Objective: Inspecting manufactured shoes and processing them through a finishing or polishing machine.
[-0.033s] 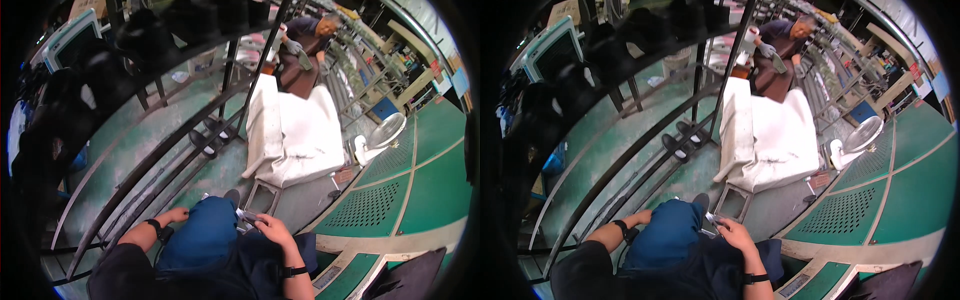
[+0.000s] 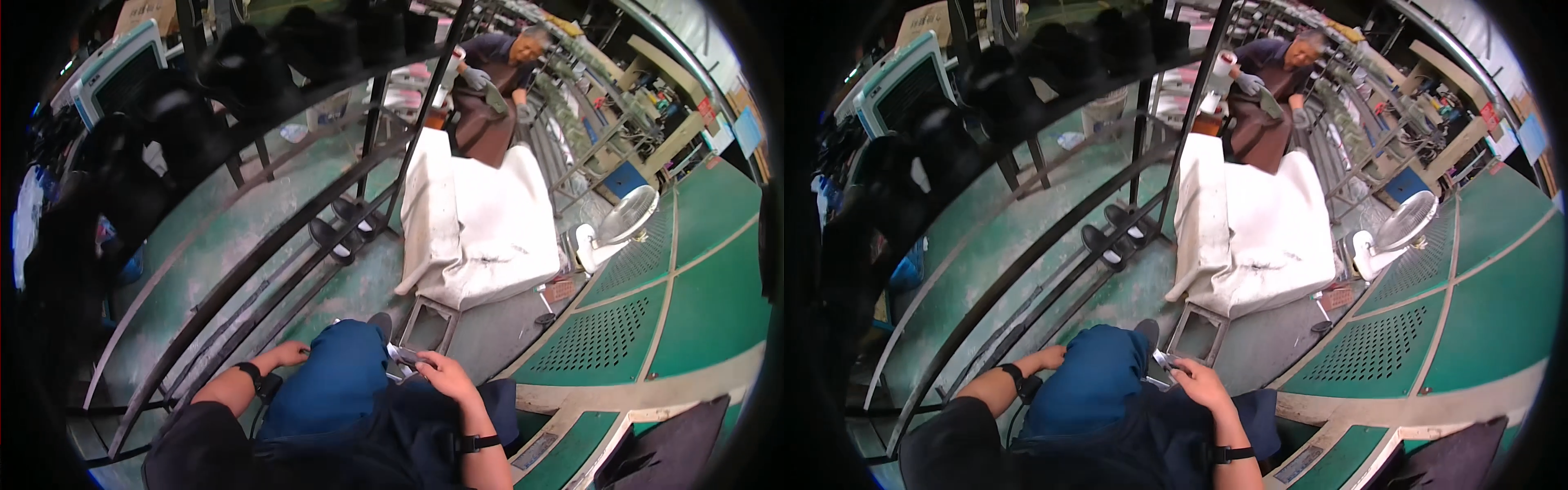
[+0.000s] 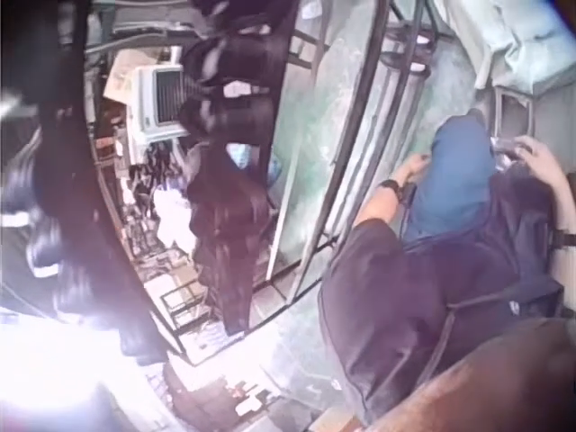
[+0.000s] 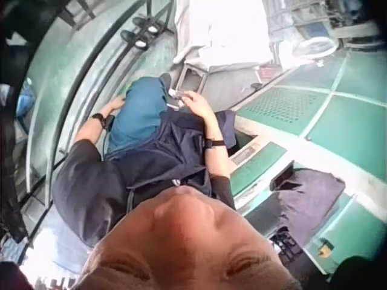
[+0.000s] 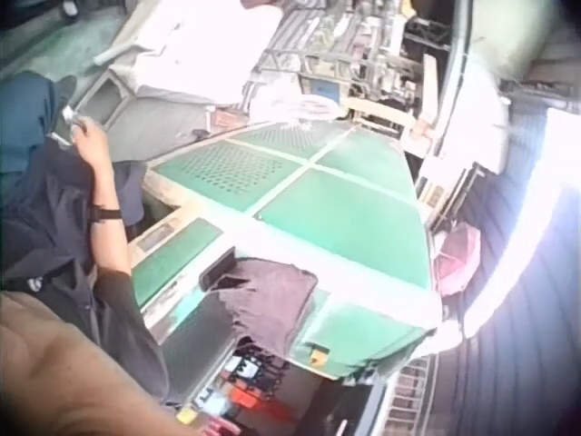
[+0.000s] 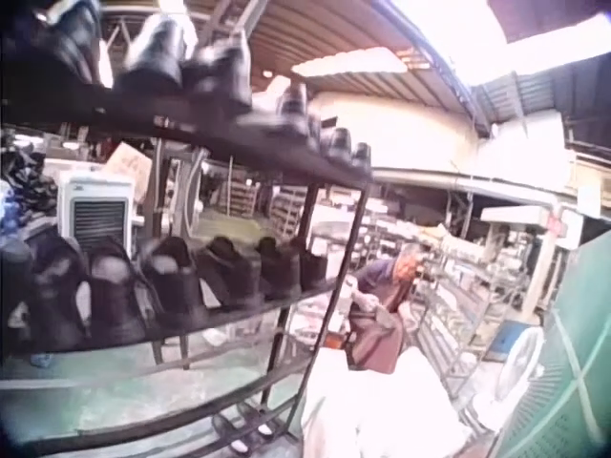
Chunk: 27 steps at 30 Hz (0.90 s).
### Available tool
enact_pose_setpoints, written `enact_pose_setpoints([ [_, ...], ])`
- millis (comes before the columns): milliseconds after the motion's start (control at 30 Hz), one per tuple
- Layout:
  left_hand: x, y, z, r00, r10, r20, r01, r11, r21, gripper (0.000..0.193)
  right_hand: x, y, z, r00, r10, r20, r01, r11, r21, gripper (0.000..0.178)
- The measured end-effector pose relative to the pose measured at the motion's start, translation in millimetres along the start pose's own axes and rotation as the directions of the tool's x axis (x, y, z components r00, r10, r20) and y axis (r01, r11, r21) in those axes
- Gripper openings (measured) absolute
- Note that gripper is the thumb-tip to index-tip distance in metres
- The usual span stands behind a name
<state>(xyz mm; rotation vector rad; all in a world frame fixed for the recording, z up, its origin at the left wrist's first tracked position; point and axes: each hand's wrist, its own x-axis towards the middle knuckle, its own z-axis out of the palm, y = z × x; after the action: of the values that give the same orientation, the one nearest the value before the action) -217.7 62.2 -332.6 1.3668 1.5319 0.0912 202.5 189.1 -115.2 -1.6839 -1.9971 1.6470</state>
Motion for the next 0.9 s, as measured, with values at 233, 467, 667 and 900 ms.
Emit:
enact_pose_setpoints([
  [233, -65, 106, -101, 0.906, -0.014, -0.424, -0.223, 0.834, -0.505, 0.037, -39, -50, -56, 0.926, -0.355, 0.132, 0.378, 0.853, -0.360, 0.045],
  [467, -75, 280, -144, 0.618, 0.543, -0.569, -0.760, 0.598, -0.255, 0.030, -232, -104, -207, 0.909, -0.380, -0.171, 0.276, 0.857, -0.435, 0.047],
  [667, -83, 333, -84, 0.704, 0.625, -0.338, -0.546, 0.780, 0.305, 0.023, -493, 14, -251, 0.826, -0.168, -0.539, 0.309, 0.934, 0.182, 0.039],
  [900, -100, 378, -75, 0.826, 0.465, -0.319, -0.369, 0.873, 0.318, 0.035, -644, 266, -254, -0.579, 0.702, -0.415, 0.716, 0.681, 0.152, 0.034],
])
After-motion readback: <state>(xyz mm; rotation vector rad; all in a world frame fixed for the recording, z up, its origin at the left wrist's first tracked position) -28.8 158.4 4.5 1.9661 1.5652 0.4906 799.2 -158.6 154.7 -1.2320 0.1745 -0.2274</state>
